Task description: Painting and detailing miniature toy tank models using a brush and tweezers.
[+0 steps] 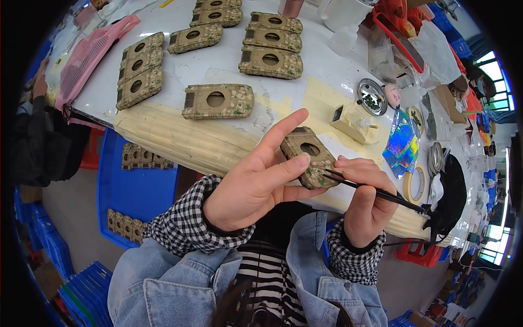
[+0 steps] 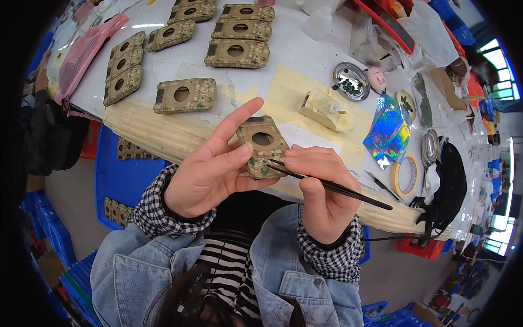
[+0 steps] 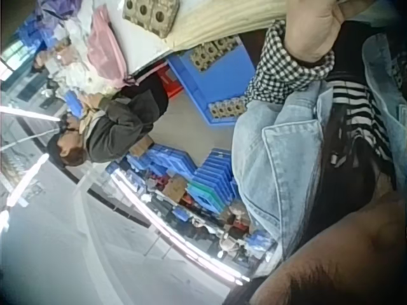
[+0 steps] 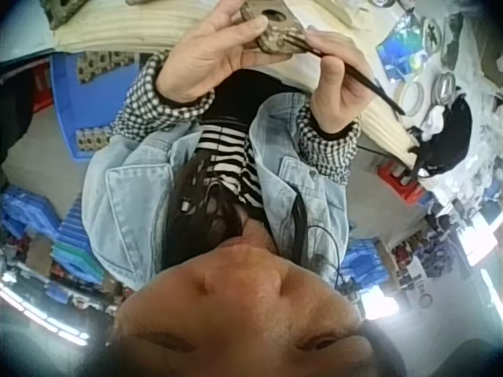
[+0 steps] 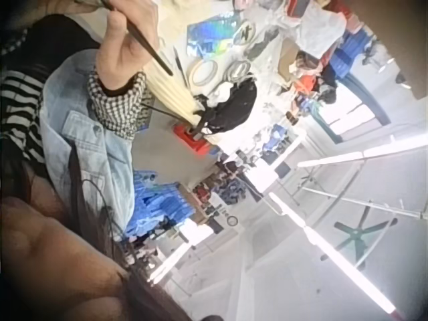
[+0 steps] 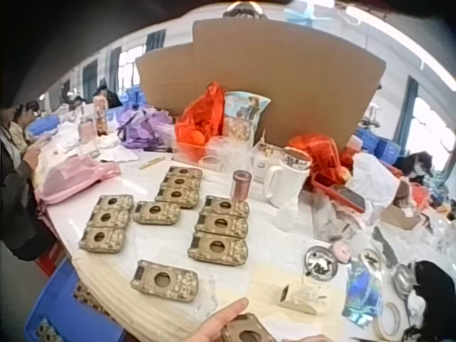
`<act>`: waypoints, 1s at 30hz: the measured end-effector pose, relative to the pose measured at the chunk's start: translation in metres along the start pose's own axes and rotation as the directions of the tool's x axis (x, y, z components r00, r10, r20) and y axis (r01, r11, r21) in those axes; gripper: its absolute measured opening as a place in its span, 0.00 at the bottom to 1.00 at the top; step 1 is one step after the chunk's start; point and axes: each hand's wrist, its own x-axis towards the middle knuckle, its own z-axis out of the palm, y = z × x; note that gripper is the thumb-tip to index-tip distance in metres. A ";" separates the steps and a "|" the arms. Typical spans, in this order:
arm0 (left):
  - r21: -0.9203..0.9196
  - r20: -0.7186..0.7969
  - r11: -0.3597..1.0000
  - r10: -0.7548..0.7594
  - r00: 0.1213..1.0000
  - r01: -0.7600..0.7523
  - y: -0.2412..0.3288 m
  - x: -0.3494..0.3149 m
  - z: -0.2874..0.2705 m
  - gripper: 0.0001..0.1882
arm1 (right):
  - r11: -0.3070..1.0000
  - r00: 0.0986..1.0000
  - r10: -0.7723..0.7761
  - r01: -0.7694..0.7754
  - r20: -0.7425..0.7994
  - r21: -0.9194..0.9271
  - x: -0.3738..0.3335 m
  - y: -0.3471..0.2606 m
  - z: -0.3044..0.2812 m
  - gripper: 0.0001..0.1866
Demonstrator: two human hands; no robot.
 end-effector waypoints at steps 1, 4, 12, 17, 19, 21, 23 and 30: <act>0.001 0.001 1.000 -0.003 1.000 0.003 0.000 0.000 0.000 0.33 | 1.000 1.000 -0.002 0.002 -0.006 0.007 0.000 0.000 0.000 0.15; 0.001 0.004 1.000 -0.010 1.000 0.010 0.001 0.000 -0.001 0.34 | 0.998 0.999 0.012 -0.010 -0.035 0.056 -0.001 0.001 0.002 0.16; -0.123 -0.002 0.992 -0.024 1.000 0.024 0.004 -0.001 -0.001 0.35 | 0.996 0.987 0.042 -0.028 -0.157 0.088 0.002 -0.006 -0.004 0.11; -0.095 -0.018 0.995 -0.041 0.999 0.040 0.000 0.002 -0.007 0.27 | 0.945 0.982 0.012 -0.072 -0.187 -0.318 0.011 -0.005 -0.024 0.05; -0.112 -0.010 0.993 -0.043 0.999 0.042 0.000 0.003 -0.010 0.27 | 0.870 0.976 -0.059 -0.052 -0.208 -0.490 0.020 -0.005 -0.029 0.04; -0.107 -0.022 0.994 -0.035 0.999 0.033 0.000 0.005 -0.011 0.26 | 0.793 0.973 -0.076 -0.072 -0.216 -0.605 0.027 -0.003 -0.030 0.04; -0.113 -0.030 0.993 -0.042 0.999 0.038 0.000 0.006 -0.013 0.25 | 0.667 0.980 -0.121 -0.035 -0.155 -0.744 0.034 -0.002 -0.032 0.08; -0.211 0.029 0.977 -0.037 0.999 0.042 -0.002 0.009 -0.020 0.25 | 0.577 0.978 -0.161 -0.014 -0.130 -0.817 0.040 0.016 -0.033 0.09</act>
